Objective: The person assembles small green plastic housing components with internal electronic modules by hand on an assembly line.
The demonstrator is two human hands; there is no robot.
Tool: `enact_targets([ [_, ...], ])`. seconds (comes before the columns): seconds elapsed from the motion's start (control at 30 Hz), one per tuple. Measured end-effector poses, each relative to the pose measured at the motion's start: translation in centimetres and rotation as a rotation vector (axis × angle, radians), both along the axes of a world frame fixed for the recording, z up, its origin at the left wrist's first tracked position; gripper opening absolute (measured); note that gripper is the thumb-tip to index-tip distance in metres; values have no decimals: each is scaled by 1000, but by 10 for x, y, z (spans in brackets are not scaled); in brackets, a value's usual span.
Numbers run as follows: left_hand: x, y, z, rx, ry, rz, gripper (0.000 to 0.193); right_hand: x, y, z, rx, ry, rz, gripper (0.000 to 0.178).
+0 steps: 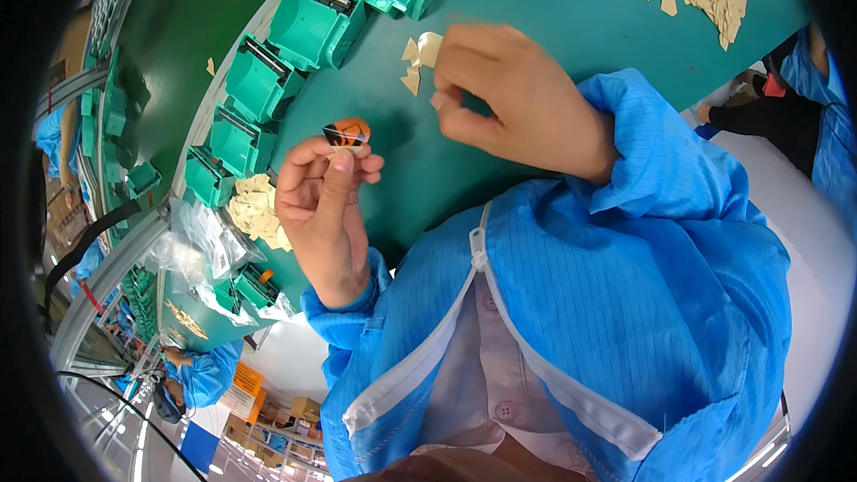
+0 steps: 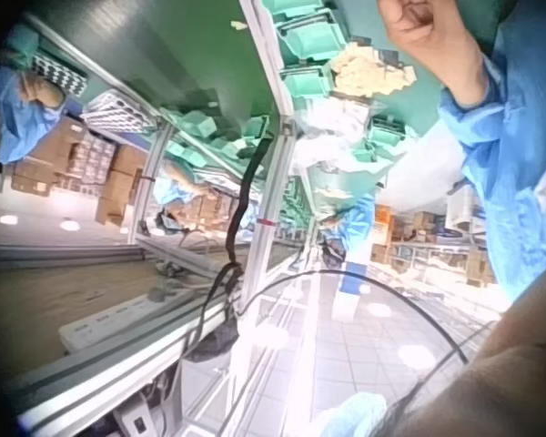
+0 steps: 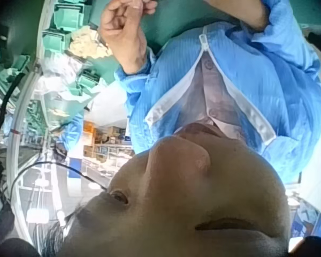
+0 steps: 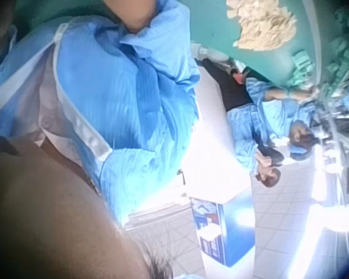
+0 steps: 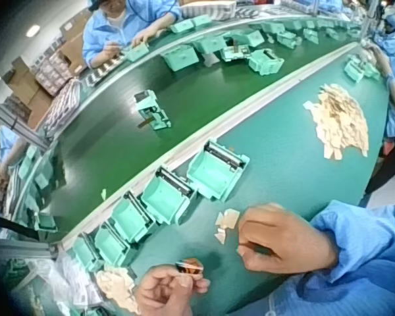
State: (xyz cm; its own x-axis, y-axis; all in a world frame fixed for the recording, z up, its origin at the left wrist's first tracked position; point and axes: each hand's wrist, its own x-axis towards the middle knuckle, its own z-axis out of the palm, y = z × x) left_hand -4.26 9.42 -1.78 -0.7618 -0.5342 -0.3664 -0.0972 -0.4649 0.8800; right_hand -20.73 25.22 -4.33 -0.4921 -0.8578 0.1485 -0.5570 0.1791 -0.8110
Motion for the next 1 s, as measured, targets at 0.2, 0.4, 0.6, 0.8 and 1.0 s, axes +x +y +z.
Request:
enact_targets([
  [0.2,-6,22,-21,181,134,145,17,25,-7,-2,-138,-376,30,19],
  [0.4,-6,36,-25,225,143,138,18,37,-13,-3,-194,-821,-15,18],
  [0.6,-16,24,-9,103,67,61,23,9,-8,10,-62,-197,118,15],
  [0.8,-15,23,-7,107,98,104,14,10,-18,14,-110,175,9,18],
  [1.0,-20,32,-13,57,141,240,15,33,-22,8,-213,-107,-148,20],
])
